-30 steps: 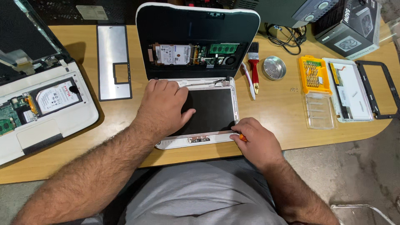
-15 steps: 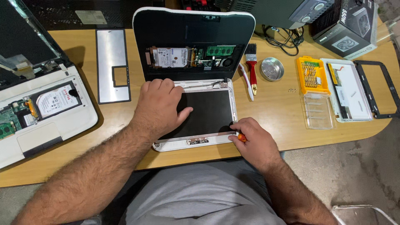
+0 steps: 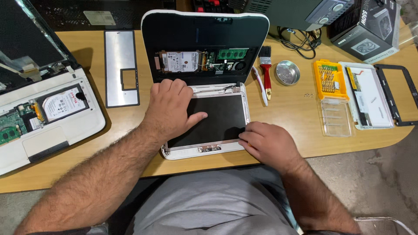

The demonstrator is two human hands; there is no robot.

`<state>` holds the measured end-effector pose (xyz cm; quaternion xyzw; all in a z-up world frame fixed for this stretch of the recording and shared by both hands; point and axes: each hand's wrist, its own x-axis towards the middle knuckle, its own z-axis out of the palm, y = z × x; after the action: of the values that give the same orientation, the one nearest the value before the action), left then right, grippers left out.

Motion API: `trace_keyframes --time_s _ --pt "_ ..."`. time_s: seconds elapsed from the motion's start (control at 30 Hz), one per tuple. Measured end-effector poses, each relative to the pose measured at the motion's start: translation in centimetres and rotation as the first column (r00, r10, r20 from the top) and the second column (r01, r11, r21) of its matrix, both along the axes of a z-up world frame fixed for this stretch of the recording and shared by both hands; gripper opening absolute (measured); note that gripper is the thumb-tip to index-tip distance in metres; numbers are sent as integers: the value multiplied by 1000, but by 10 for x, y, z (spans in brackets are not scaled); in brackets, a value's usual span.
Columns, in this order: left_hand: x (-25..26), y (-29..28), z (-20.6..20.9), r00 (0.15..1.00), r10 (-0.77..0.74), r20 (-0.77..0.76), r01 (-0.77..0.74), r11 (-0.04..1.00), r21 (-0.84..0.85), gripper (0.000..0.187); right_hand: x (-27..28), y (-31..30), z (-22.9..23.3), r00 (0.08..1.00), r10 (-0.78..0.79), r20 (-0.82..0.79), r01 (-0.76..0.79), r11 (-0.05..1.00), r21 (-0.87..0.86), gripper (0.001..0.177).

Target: The person removes the bezel from a white laptop screen, unscrews the display panel, and detaches the ribbon cable. They then install a new screen, reconnect the cable, and secure the panel with screws.

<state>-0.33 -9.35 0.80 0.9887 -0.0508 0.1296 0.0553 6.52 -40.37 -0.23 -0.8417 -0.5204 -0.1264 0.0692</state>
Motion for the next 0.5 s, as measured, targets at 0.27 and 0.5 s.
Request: trace_keyframes --time_s 0.27,0.5 --pt "2 9 -9 999 -29 45 37 981 -190 53 20 2 -3 928 343 142 -358 929 92 12" --pt "5 12 -8 998 -55 -3 53 971 -234 40 24 -4 -14 943 300 142 -318 939 134 22"
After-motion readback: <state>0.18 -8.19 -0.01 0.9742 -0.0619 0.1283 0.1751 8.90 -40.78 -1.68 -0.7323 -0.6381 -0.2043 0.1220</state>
